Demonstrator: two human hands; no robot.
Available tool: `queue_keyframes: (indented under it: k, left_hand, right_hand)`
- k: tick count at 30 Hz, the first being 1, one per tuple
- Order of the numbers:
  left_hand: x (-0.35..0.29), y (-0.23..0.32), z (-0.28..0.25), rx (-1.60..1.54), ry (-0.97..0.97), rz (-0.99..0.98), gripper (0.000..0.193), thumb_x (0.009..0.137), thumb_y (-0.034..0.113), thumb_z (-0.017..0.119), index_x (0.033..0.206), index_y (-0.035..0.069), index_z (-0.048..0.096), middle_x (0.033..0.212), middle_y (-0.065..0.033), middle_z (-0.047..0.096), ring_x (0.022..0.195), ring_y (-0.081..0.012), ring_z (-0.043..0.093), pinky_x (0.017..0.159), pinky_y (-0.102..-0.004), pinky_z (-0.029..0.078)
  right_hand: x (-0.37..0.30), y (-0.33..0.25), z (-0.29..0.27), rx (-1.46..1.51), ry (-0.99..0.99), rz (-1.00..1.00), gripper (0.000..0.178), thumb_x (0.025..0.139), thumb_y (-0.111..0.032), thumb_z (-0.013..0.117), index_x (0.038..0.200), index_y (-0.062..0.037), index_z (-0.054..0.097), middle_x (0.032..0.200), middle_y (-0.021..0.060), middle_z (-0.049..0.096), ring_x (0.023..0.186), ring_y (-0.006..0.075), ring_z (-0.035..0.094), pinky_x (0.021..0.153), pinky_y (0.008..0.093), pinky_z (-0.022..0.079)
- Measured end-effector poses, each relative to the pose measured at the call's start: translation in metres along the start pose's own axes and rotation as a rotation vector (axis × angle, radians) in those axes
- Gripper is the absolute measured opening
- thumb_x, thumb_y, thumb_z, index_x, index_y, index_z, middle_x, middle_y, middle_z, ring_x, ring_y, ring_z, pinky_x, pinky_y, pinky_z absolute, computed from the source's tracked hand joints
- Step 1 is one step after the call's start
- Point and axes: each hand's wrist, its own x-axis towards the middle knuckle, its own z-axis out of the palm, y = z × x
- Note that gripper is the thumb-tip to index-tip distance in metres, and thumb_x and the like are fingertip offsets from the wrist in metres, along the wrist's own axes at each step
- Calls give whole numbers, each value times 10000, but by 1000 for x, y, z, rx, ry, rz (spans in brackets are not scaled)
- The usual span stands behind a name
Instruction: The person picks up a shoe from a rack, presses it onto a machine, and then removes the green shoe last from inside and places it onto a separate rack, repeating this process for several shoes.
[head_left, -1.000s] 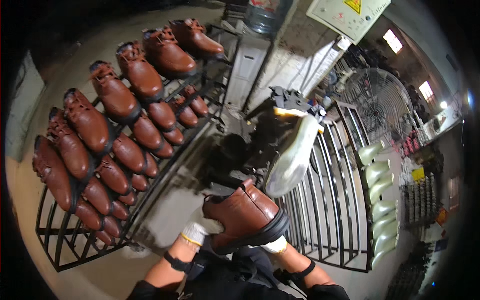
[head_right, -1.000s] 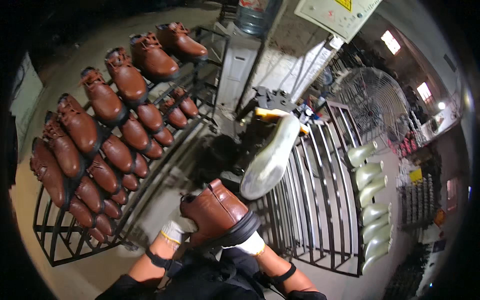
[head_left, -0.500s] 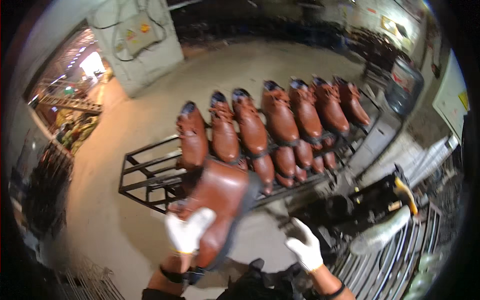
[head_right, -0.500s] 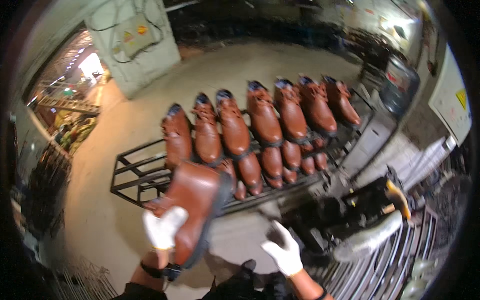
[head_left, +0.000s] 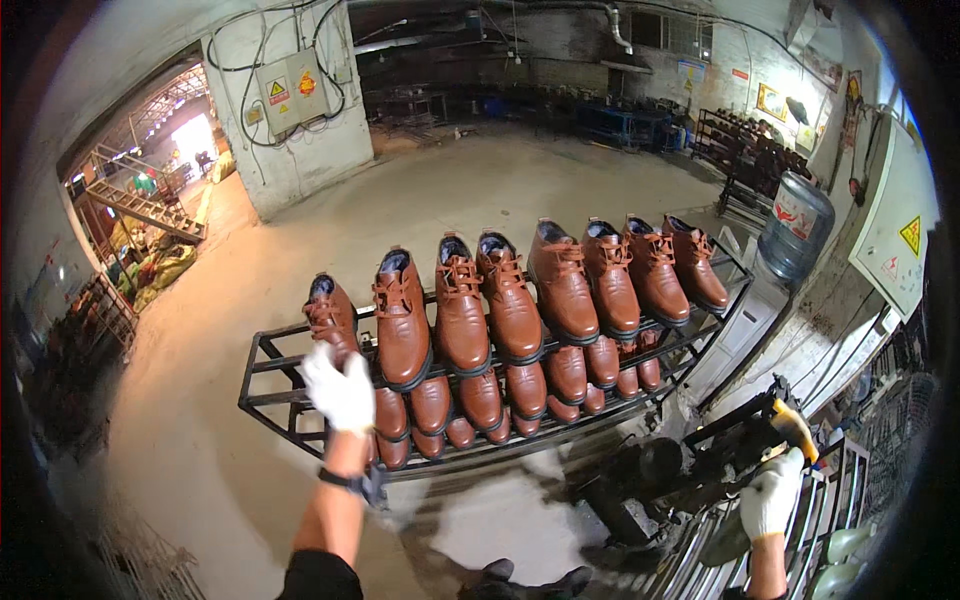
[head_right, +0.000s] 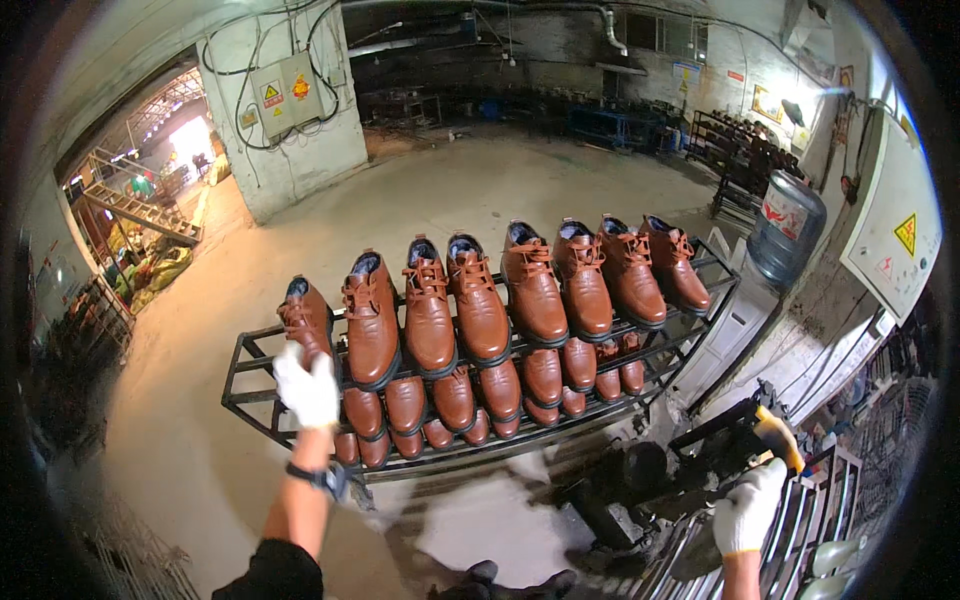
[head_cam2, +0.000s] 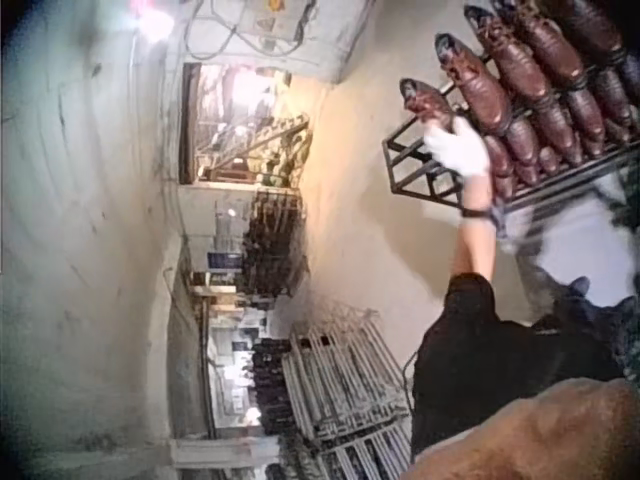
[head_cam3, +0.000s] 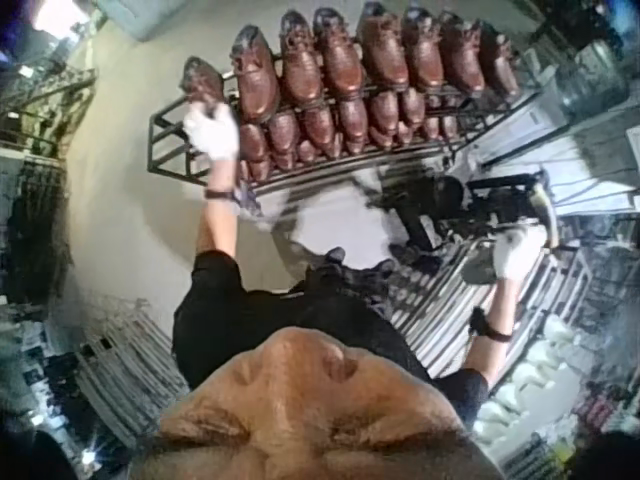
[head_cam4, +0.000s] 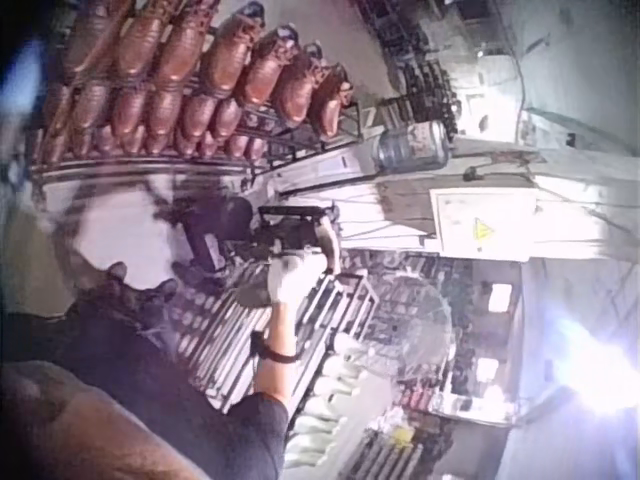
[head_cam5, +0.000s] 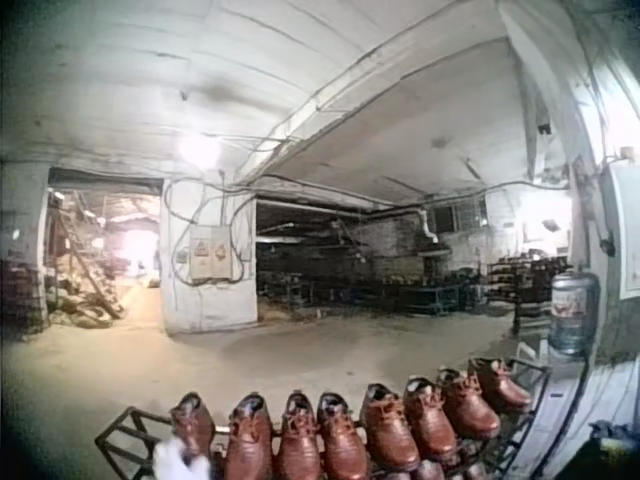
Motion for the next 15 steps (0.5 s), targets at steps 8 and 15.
queue_keyframes:
  k: [8, 15]
  left_hand:
    - [-326, 256, 3, -1023, -1806, -88, 530, 872, 171, 897, 1339, 33, 688, 1151, -83, 743, 1081, -195, 721, 971, -361, 595]
    - [-468, 488, -31, -1310, -2375, -671, 603, 938, 56, 733, 1504, -20, 537, 1359, -187, 695, 1212, -291, 695, 1030, -415, 581]
  right_hand:
    - [48, 38, -52, 85, -505, 514, 532, 724, -314, 831, 1174, -77, 678, 1130, 206, 715, 1030, 373, 700, 910, 452, 570]
    - [-99, 113, -90, 1161, 636, 937, 860, 824, -193, 813, 1583, -33, 442, 1426, 102, 624, 1282, 236, 601, 1133, 372, 472]
